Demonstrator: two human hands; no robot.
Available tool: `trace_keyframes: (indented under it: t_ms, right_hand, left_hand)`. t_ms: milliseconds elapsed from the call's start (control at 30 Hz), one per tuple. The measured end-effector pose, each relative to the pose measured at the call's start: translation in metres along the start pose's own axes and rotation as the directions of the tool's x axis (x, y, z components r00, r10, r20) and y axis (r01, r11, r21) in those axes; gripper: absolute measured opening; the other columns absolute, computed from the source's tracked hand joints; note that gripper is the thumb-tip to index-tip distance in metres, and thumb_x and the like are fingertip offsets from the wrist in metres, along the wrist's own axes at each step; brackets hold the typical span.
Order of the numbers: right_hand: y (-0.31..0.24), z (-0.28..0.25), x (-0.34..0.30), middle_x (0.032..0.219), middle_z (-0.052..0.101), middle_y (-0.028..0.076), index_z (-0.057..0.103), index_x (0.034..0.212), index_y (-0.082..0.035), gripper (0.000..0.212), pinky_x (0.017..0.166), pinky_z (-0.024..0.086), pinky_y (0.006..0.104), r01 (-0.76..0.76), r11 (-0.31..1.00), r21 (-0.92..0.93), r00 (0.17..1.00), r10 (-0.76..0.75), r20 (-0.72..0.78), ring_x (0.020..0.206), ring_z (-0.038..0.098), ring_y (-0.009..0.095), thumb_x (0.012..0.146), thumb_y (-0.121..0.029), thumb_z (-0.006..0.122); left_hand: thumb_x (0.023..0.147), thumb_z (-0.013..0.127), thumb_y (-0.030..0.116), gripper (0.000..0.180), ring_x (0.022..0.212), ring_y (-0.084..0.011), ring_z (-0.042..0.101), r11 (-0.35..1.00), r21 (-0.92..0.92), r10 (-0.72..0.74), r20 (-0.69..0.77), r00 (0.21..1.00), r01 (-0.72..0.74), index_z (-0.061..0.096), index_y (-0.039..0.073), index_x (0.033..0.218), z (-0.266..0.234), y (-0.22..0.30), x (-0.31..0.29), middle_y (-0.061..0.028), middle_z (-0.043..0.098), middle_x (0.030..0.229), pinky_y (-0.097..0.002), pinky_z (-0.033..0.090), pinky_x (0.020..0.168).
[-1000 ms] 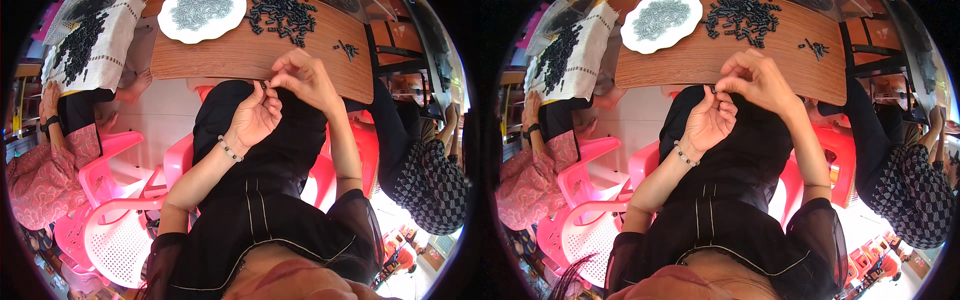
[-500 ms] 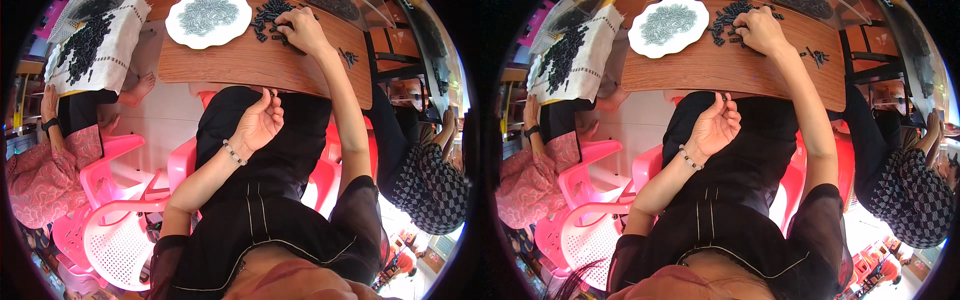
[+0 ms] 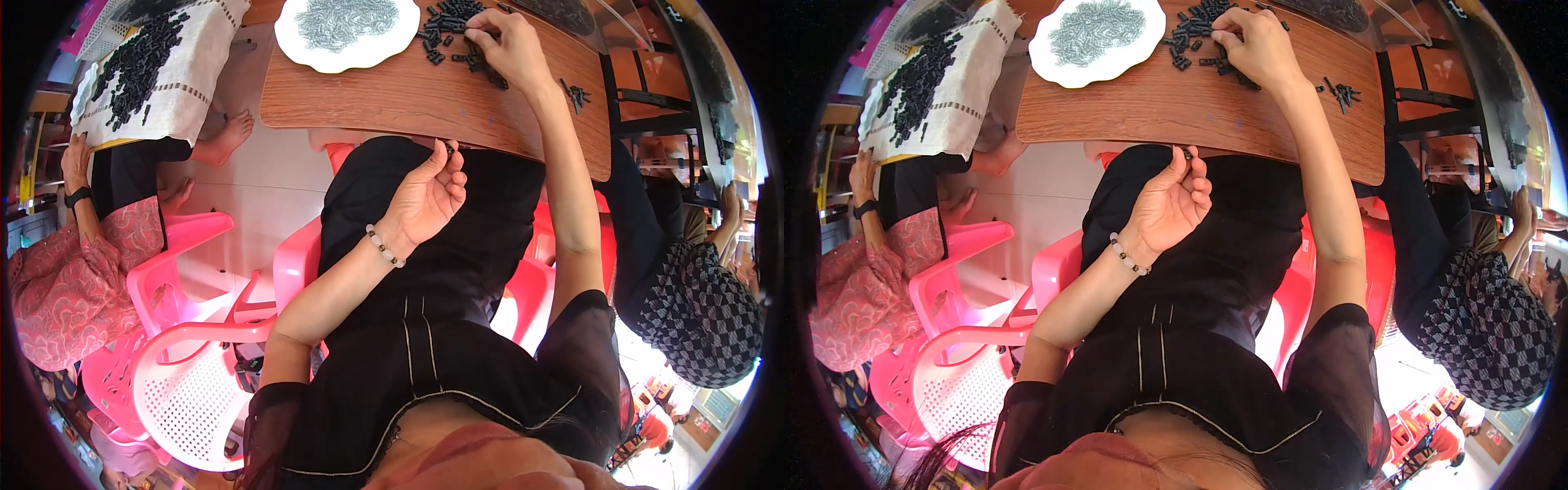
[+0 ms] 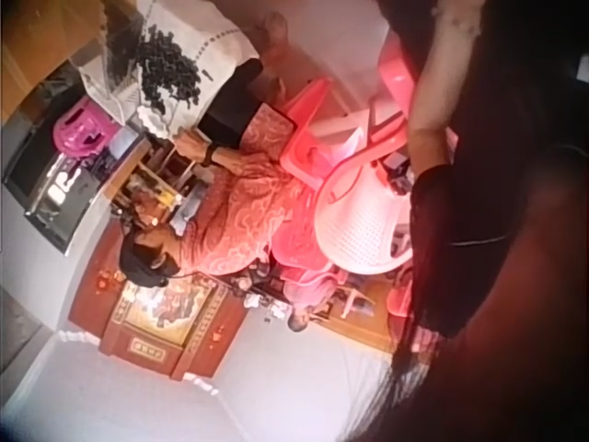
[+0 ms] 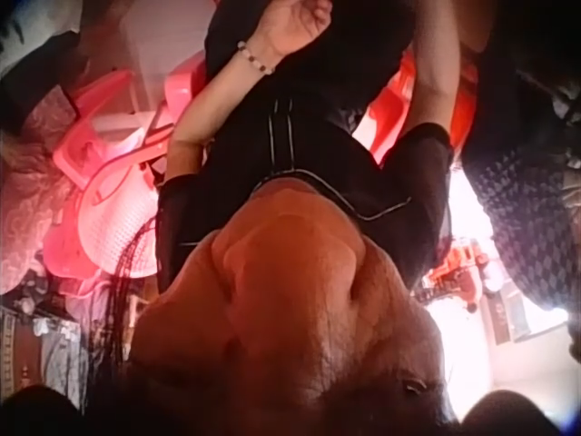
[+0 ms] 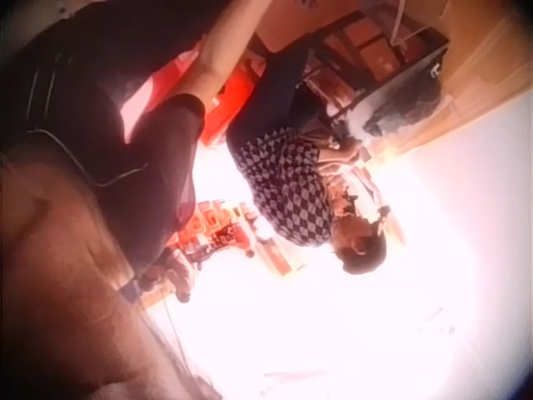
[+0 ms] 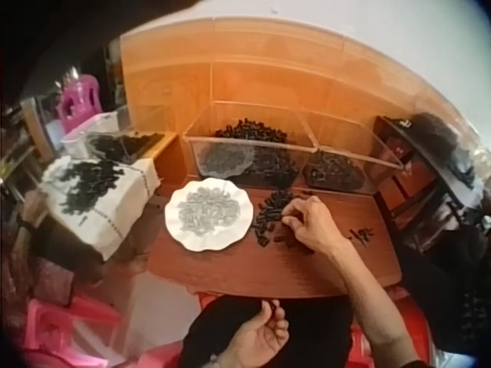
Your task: The person picks up small black cylindrical parts by hand from a plastic container on a table, then sorts them.
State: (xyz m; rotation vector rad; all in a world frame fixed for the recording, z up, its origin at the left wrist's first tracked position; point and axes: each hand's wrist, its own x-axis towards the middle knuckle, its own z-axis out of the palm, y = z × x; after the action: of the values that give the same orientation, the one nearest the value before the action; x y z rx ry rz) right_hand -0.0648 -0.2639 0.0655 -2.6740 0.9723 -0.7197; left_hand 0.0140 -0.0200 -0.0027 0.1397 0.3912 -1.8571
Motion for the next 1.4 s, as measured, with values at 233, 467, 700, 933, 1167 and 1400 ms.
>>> trace_keyframes:
  t_ms: [233,467,700,933,1167,1400]
  right_hand:
    - [-0.041,-0.034,-0.053,0.081,0.067,-0.001,0.068,0.096,-0.002,0.016,0.069,0.048,0.0196,-0.191,0.773,0.605,0.981,0.177,0.083,0.072,0.059,0.004,0.084,-0.011,0.073]
    - [-0.091,-0.040,-0.132,0.084,0.063,0.000,0.067,0.088,-0.001,0.018,0.070,0.045,0.0227,-0.330,0.541,0.774,0.943,0.226,0.244,0.076,0.056,0.008,0.075,-0.004,0.079]
    - [-0.092,-0.033,-0.152,0.080,0.062,0.000,0.068,0.081,-0.004,0.018,0.071,0.041,0.0239,-0.211,0.556,0.804,0.973,0.202,0.115,0.077,0.051,0.010,0.069,-0.004,0.082]
    - [-0.091,-0.032,-0.158,0.078,0.064,0.001,0.068,0.080,-0.004,0.018,0.073,0.043,0.0254,-0.199,0.565,0.801,0.977,0.177,0.118,0.077,0.052,0.011,0.069,-0.004,0.083]
    - [-0.095,-0.029,-0.159,0.077,0.065,0.002,0.068,0.077,-0.004,0.016,0.075,0.044,0.0262,-0.223,0.510,0.831,0.968,0.220,0.124,0.079,0.054,0.012,0.070,-0.005,0.082]
    - [-0.094,-0.031,-0.159,0.076,0.067,0.002,0.068,0.075,-0.005,0.014,0.075,0.044,0.0272,-0.156,0.603,0.783,0.984,0.161,0.072,0.079,0.055,0.014,0.070,-0.004,0.081]
  left_hand:
    - [0.088,0.069,0.031,0.025,0.076,-0.0094,0.056,0.979,0.143,0.143,0.028,0.989,-0.146,0.062,0.013,0.103,0.005,-0.001,-0.001,0.0033,0.063,0.090,-0.0218,0.047,0.067]
    - [0.086,0.070,0.031,0.027,0.085,-0.0087,0.055,0.945,0.235,0.210,0.106,0.972,-0.230,0.062,0.015,0.106,0.007,-0.005,-0.004,0.0054,0.061,0.092,-0.0237,0.045,0.074]
    - [0.085,0.070,0.034,0.026,0.099,-0.0122,0.057,0.937,0.279,0.186,0.112,0.976,-0.211,0.065,0.015,0.101,-0.001,-0.008,-0.003,0.0016,0.063,0.101,-0.0285,0.047,0.086]
    - [0.083,0.072,0.032,0.025,0.086,-0.0072,0.057,0.918,0.332,0.203,0.078,0.976,-0.218,0.066,0.015,0.099,0.005,-0.013,-0.003,0.0058,0.062,0.089,-0.0233,0.045,0.075]
    - [0.082,0.073,0.031,0.023,0.086,-0.0068,0.057,0.899,0.362,0.232,0.085,0.969,-0.246,0.068,0.015,0.098,0.003,-0.016,-0.005,0.0066,0.063,0.089,-0.0237,0.045,0.077]
    - [0.082,0.074,0.029,0.022,0.086,-0.0071,0.058,0.872,0.398,0.268,0.102,0.958,-0.286,0.069,0.014,0.098,0.004,-0.017,-0.004,0.0062,0.064,0.091,-0.0245,0.046,0.082]
